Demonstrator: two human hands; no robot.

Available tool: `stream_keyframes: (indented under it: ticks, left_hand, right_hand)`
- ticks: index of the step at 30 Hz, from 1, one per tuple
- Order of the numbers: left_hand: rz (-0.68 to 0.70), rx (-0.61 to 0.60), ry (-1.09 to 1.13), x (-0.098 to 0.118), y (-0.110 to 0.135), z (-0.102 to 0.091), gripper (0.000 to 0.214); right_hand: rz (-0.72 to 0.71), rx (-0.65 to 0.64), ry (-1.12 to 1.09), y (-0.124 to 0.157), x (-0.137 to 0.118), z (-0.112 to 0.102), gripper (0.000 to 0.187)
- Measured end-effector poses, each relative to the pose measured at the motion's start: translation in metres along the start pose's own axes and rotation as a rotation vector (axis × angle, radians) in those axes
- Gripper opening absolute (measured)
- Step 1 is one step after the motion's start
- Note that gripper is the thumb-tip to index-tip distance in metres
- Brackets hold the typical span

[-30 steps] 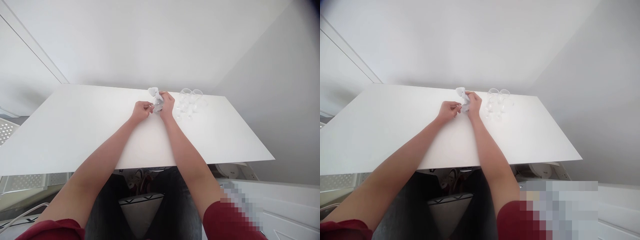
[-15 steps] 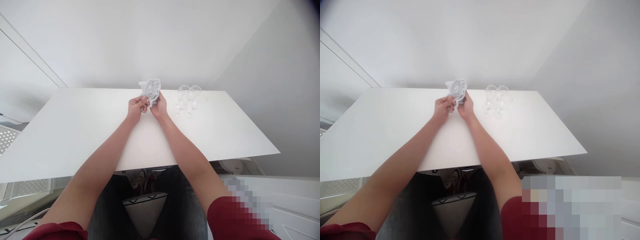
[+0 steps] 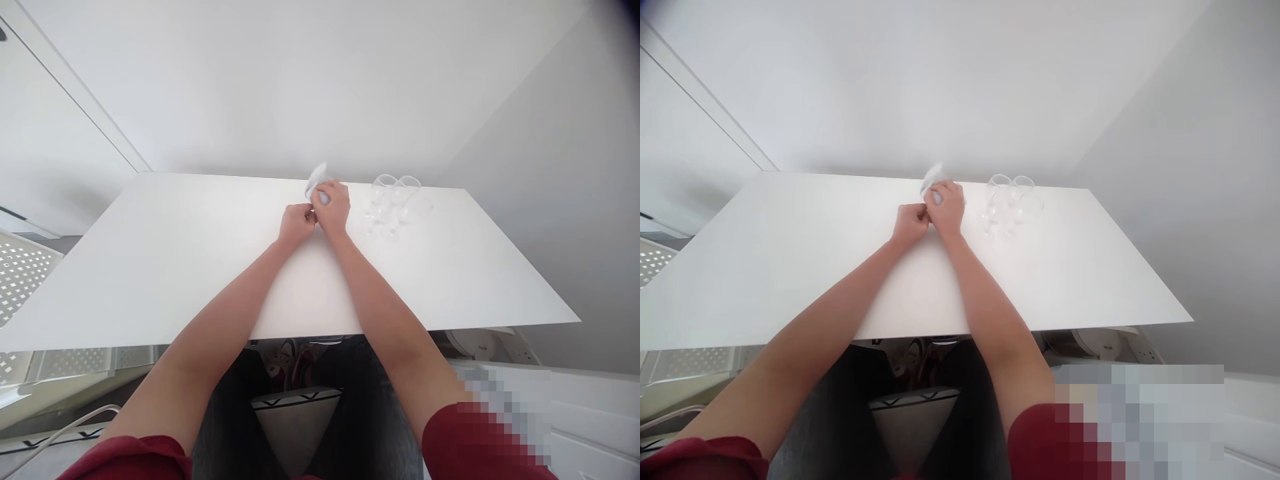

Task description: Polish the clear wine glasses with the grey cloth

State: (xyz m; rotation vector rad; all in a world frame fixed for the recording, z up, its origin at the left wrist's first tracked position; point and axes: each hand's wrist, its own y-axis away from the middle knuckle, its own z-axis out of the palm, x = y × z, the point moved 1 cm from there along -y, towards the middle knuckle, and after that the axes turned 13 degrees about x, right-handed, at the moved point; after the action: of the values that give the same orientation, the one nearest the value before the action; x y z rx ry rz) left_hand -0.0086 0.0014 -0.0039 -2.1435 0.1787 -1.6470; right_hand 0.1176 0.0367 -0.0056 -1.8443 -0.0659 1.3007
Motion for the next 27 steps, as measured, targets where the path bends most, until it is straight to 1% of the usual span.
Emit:
stream_keyframes:
  ticks: [2, 4, 6, 8, 10, 13, 16, 19, 22, 25, 27]
  left_hand:
    - [-0.01, -0.046, 0.007, -0.002, 0.001, 0.002, 0.028]
    - [-0.022, -0.057, 0.006, -0.004, 0.001, 0.003, 0.019]
    - [-0.038, -0.054, 0.01, -0.007, 0.0, 0.002, 0.01]
    - [-0.094, -0.051, 0.053, -0.009, -0.001, 0.001, 0.01]
    - [-0.185, -0.048, 0.134, -0.01, -0.003, 0.001, 0.018]
    - [-0.308, -0.027, 0.261, -0.01, -0.006, 0.002, 0.027]
    - [-0.375, 0.06, 0.359, -0.009, -0.008, 0.002, 0.025]
    - [-0.386, 0.149, 0.42, -0.008, -0.007, 0.001, 0.025]
    - [-0.387, 0.2, 0.419, -0.009, -0.007, 0.001, 0.029]
    - [-0.401, 0.269, 0.387, -0.012, -0.008, 0.001, 0.033]
    - [-0.367, 0.319, 0.363, -0.014, -0.009, -0.001, 0.035]
  right_hand:
    - [0.212, 0.073, -0.001, -0.003, 0.005, -0.006, 0.013]
    - [0.434, 0.105, -0.098, -0.006, 0.008, -0.012, 0.018]
    - [0.637, 0.104, -0.302, -0.008, 0.008, -0.015, 0.024]
    - [0.812, 0.081, -0.545, -0.01, 0.005, -0.014, 0.027]
    - [0.94, 0.051, -0.72, -0.009, -0.001, -0.011, 0.032]
    - [1.039, -0.003, -0.8, -0.004, -0.012, -0.002, 0.046]
    - [1.059, -0.089, -0.754, 0.006, -0.018, 0.009, 0.057]
    - [0.994, -0.153, -0.717, 0.012, -0.016, 0.016, 0.059]
    - [0.882, -0.201, -0.7, 0.014, -0.007, 0.018, 0.058]
    - [0.727, -0.255, -0.625, 0.014, 0.002, 0.018, 0.055]
    - [0.619, -0.301, -0.575, 0.013, 0.006, 0.017, 0.055]
